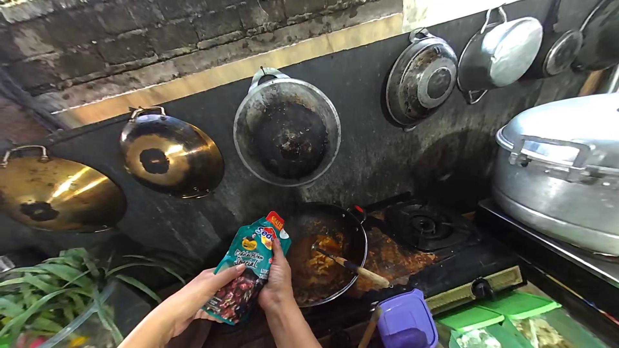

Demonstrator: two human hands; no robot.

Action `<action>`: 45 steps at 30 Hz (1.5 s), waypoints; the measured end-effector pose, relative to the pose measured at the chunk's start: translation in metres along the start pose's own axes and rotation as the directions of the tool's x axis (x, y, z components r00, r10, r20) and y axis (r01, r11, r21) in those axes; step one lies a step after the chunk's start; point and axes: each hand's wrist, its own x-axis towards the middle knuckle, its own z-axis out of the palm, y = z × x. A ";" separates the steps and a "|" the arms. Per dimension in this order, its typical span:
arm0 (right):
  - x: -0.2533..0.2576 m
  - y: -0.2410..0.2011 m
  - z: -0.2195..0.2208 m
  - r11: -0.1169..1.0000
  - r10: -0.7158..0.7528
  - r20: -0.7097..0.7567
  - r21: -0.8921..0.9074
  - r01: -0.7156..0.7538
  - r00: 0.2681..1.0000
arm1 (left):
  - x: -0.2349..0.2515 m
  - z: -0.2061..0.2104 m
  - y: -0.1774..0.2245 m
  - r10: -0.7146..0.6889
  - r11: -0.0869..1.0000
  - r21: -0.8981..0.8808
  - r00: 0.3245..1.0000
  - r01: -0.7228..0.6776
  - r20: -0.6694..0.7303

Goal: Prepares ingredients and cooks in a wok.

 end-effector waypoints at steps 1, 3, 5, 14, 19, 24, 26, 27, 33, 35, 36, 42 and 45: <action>0.001 0.001 0.000 1.000 -0.006 0.002 -0.002 0.006 1.000 | 0.000 0.000 0.001 0.011 1.000 0.006 1.000 -0.011 -0.007; -0.001 0.003 0.000 1.000 -0.015 0.035 0.004 0.015 0.999 | -0.001 -0.001 0.003 0.024 1.000 0.017 0.999 -0.023 -0.029; -0.005 0.004 -0.003 1.000 -0.020 0.121 0.019 0.018 0.992 | -0.001 -0.003 0.003 0.022 0.999 0.025 0.999 -0.021 -0.046; -0.008 0.006 -0.002 1.000 -0.020 0.101 0.008 0.019 0.995 | -0.003 -0.003 0.001 0.046 0.996 0.084 0.998 -0.042 -0.053; -0.008 0.007 -0.001 1.000 -0.023 0.060 -0.019 0.024 0.998 | -0.003 -0.003 -0.001 0.056 0.996 0.076 0.997 -0.051 -0.058; -0.004 0.013 -0.003 0.999 -0.040 0.052 -0.023 0.041 0.998 | -0.001 -0.005 -0.005 0.076 0.995 0.075 0.995 -0.070 -0.068; -0.004 0.014 -0.002 0.998 -0.049 0.039 -0.033 0.050 0.998 | -0.001 -0.006 -0.004 0.067 0.995 0.075 0.995 -0.061 -0.074; -0.004 0.014 -0.001 0.998 -0.045 0.032 -0.033 0.046 0.998 | -0.001 -0.007 -0.003 0.060 0.996 0.073 0.995 -0.054 -0.076; -0.004 0.006 0.001 0.990 0.066 0.187 0.111 -0.088 0.980 | -0.004 -0.016 0.007 0.053 0.995 0.090 0.996 -0.046 -0.077; 0.000 0.003 0.001 0.981 0.093 0.195 0.152 -0.124 0.976 | -0.004 -0.018 0.010 0.064 0.990 0.132 0.995 -0.055 -0.070; 0.001 0.002 0.001 0.979 0.096 0.187 0.159 -0.127 0.978 | -0.004 -0.018 0.010 0.067 0.988 0.143 0.996 -0.057 -0.066; 0.006 0.006 0.005 0.990 0.064 0.098 0.118 -0.076 0.993 | -0.003 -0.018 0.007 0.057 0.989 0.142 0.996 -0.048 -0.066; 0.007 0.005 0.009 0.995 0.045 0.047 0.084 -0.049 0.998 | -0.002 -0.014 0.010 0.058 0.988 0.144 0.995 -0.046 -0.082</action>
